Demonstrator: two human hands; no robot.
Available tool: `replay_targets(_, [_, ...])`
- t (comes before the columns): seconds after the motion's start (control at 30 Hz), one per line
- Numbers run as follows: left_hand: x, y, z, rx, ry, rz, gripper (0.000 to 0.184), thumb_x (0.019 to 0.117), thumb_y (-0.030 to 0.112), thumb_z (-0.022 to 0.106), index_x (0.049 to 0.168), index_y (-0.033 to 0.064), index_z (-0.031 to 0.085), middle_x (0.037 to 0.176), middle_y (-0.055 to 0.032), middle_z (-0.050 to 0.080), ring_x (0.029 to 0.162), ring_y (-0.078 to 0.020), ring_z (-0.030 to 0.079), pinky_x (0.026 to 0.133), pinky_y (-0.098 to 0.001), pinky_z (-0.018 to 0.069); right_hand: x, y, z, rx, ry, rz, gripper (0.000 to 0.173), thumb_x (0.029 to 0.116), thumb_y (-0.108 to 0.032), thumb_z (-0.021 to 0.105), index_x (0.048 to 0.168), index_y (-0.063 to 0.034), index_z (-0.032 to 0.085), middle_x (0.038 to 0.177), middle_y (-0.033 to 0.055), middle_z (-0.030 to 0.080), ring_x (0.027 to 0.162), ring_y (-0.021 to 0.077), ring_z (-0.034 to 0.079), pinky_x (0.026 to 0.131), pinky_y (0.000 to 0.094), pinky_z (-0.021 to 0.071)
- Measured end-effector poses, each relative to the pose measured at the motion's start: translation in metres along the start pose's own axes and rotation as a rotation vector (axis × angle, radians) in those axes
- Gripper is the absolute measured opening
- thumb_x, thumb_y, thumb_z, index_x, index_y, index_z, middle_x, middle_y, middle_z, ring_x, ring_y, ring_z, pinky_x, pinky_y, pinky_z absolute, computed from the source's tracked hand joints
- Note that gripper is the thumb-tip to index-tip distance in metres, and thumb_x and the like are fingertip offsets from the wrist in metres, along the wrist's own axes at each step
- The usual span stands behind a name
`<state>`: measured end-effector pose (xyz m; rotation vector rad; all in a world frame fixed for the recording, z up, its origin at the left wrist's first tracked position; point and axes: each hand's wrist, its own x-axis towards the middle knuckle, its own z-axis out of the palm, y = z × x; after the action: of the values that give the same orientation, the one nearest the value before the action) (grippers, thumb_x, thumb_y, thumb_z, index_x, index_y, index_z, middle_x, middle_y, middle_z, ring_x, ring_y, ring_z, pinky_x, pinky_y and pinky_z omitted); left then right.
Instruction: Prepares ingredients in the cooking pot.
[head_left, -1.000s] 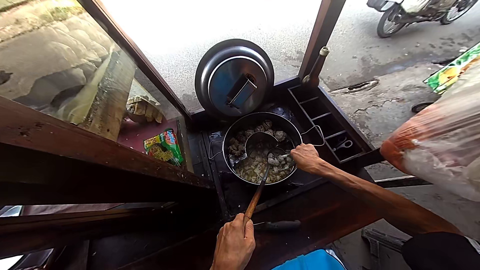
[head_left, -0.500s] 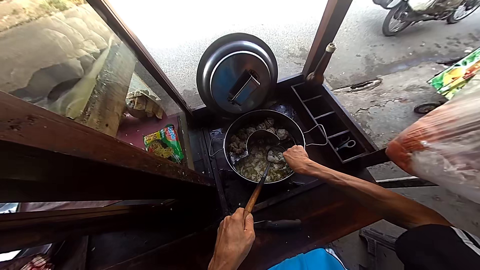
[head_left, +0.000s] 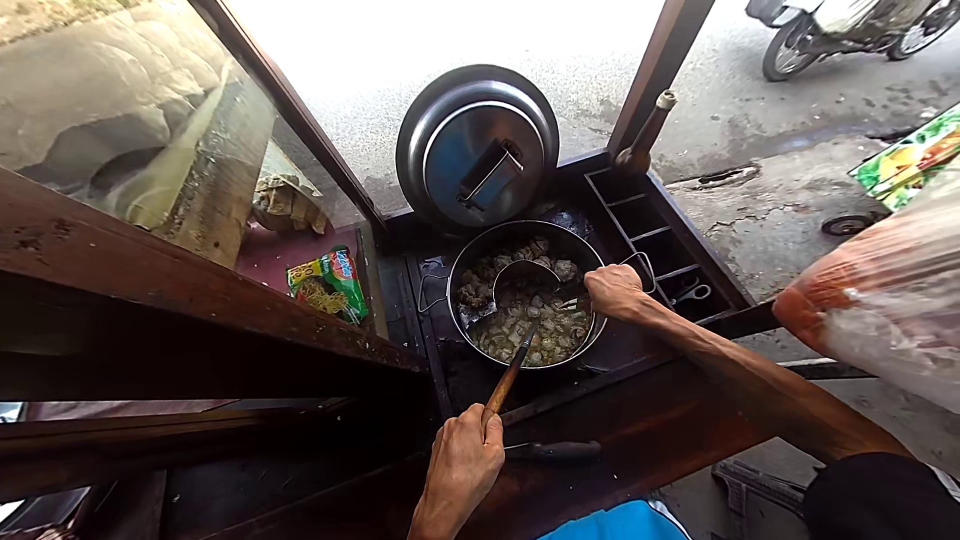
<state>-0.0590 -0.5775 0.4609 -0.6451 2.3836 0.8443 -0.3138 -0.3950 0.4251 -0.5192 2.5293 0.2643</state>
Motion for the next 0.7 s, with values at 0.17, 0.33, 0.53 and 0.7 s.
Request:
replay_targets(0.17, [-0.002, -0.002, 0.001, -0.001, 0.017, 0.004, 0.028, 0.1062, 0.026, 0.049, 0.096, 0.0069, 0.066, 0.072, -0.0066, 0.057, 0.071, -0.0223, 0.06, 0.067, -0.041, 0.0474, -0.006, 0.011, -0.014, 0.06, 0.104, 0.028, 0.013, 0.0906, -0.015, 0.068, 0.093, -0.0028, 0.072, 0.095, 0.0185, 0.071, 0.096, 0.0381, 0.069, 0.075, 0.0569, 0.0505])
replay_targets(0.33, [-0.007, -0.004, 0.004, 0.006, 0.03, 0.002, 0.028, 0.1059, 0.026, 0.049, 0.098, 0.0066, 0.067, 0.073, -0.0074, 0.059, 0.072, -0.0233, 0.061, 0.068, -0.042, 0.0485, 0.0, 0.005, -0.009, 0.118, 0.154, 0.008, 0.017, 0.0908, -0.02, 0.069, 0.099, -0.0071, 0.074, 0.095, 0.0167, 0.072, 0.095, 0.0367, 0.069, 0.074, 0.0565, 0.0511])
replay_targets(0.53, [-0.01, -0.001, 0.003, 0.023, -0.004, -0.009, 0.029, 0.1063, 0.027, 0.048, 0.1, 0.0058, 0.067, 0.075, -0.0088, 0.06, 0.074, -0.0247, 0.063, 0.069, -0.0427, 0.0491, -0.003, -0.018, -0.025, 0.255, 0.294, -0.111, 0.016, 0.0919, -0.023, 0.07, 0.103, -0.0128, 0.077, 0.09, 0.0145, 0.073, 0.089, 0.0364, 0.07, 0.072, 0.0577, 0.0512])
replay_targets(0.7, [-0.009, 0.0, 0.005, 0.011, -0.01, -0.012, 0.029, 0.1058, 0.027, 0.049, 0.103, 0.0053, 0.068, 0.078, -0.0102, 0.062, 0.076, -0.0261, 0.064, 0.071, -0.0439, 0.0502, 0.017, -0.051, -0.026, 0.223, 0.369, -0.237, 0.015, 0.0894, -0.019, 0.072, 0.099, -0.0082, 0.073, 0.091, 0.0158, 0.071, 0.092, 0.0378, 0.069, 0.071, 0.0569, 0.0521])
